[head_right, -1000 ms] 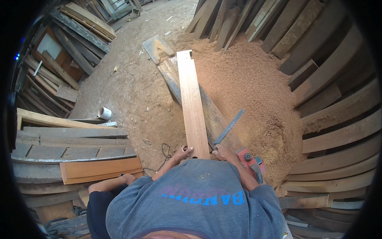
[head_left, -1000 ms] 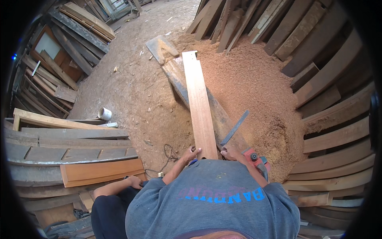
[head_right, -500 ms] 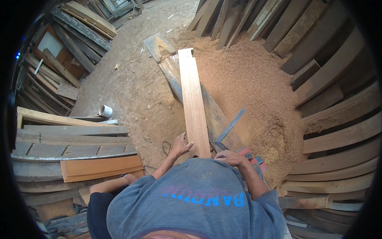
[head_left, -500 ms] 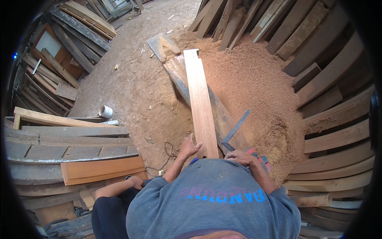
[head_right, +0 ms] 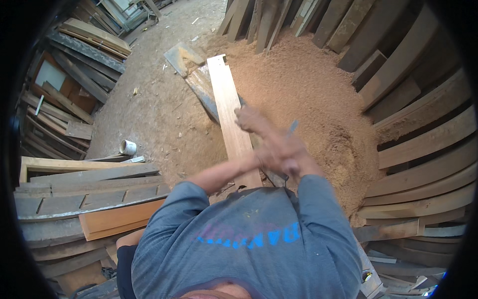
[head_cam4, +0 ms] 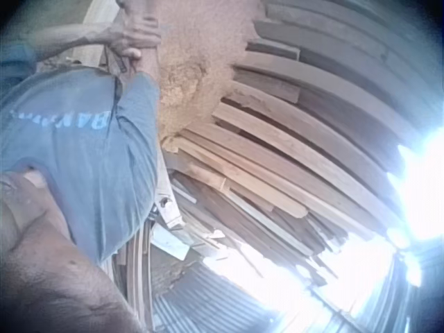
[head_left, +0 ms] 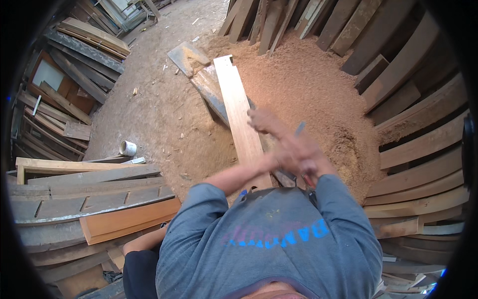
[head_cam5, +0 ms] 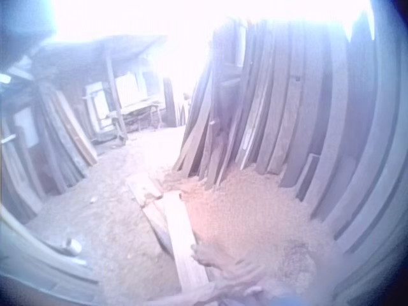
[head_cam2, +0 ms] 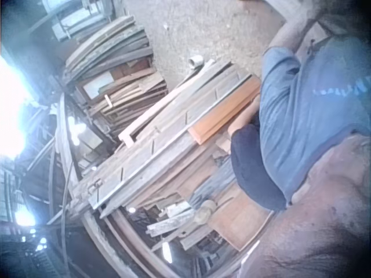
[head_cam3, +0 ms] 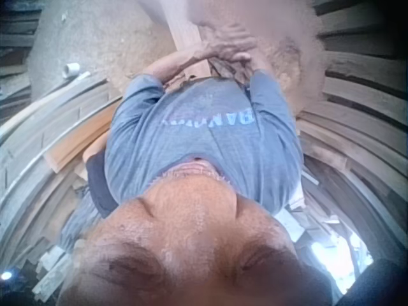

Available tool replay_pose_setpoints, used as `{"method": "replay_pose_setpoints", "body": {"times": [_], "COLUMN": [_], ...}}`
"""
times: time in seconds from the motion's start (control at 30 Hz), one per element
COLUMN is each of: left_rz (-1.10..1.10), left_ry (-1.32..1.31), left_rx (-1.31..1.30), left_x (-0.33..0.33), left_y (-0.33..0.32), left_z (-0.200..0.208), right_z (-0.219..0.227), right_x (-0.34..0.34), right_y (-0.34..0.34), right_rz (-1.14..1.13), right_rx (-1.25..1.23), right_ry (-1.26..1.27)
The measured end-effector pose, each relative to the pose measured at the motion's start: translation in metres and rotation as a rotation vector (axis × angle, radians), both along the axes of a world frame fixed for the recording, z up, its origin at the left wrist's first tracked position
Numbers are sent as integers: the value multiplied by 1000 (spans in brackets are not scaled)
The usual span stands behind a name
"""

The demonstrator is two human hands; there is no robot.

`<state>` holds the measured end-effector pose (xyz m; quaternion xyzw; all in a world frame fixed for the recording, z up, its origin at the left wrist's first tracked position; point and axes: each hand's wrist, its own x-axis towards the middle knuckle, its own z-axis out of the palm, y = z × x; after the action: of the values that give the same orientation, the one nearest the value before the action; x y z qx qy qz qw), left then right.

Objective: The person planes the sides of a wooden board using an electric planer, turning the board over by hand between passes. The person then measures and marks the wooden board using an L-square ruler and a pencil.

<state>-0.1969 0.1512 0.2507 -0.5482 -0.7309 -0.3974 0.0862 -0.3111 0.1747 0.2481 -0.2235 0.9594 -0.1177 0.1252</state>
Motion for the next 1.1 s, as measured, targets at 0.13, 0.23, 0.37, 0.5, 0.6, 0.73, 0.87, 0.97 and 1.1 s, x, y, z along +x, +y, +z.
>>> {"method": "replay_pose_setpoints", "body": {"times": [0.13, 0.23, 0.37, 0.5, 0.6, 0.73, 0.87, 0.97, 1.1], "left_rz": [720, 688, 661, 478, 350, 185, 678, 965, 1047], "left_ry": [-100, -417, -387, -151, -52, -182, -312, -471, -1060], "left_rx": [-711, -1152, -1029, -984, -1001, -973, -493, -421, -260], "left_x": [-131, -171, -185, -174, -154, -147, -85, -38, 41], "left_y": [-70, -102, -101, -47, -44, -94, -151, -179, -164], "left_z": [1, 22, 7, 11, 12, -36, -93, -143, -179], "right_z": [24, 24, 138, 94, 21, -19, -35, -82, -140], "right_x": [2, 33, 138, 102, 16, -11, 47, 88, 148], "right_y": [57, 66, -52, -62, 23, 131, 124, 104, 87], "right_rz": [-205, -561, 313, 641, 152, -371, -402, -379, -306], "right_rx": [186, -382, -988, -1061, -610, 89, -411, -351, -249], "right_ry": [-265, 333, 286, 524, 528, -144, -143, -297, -509]}}
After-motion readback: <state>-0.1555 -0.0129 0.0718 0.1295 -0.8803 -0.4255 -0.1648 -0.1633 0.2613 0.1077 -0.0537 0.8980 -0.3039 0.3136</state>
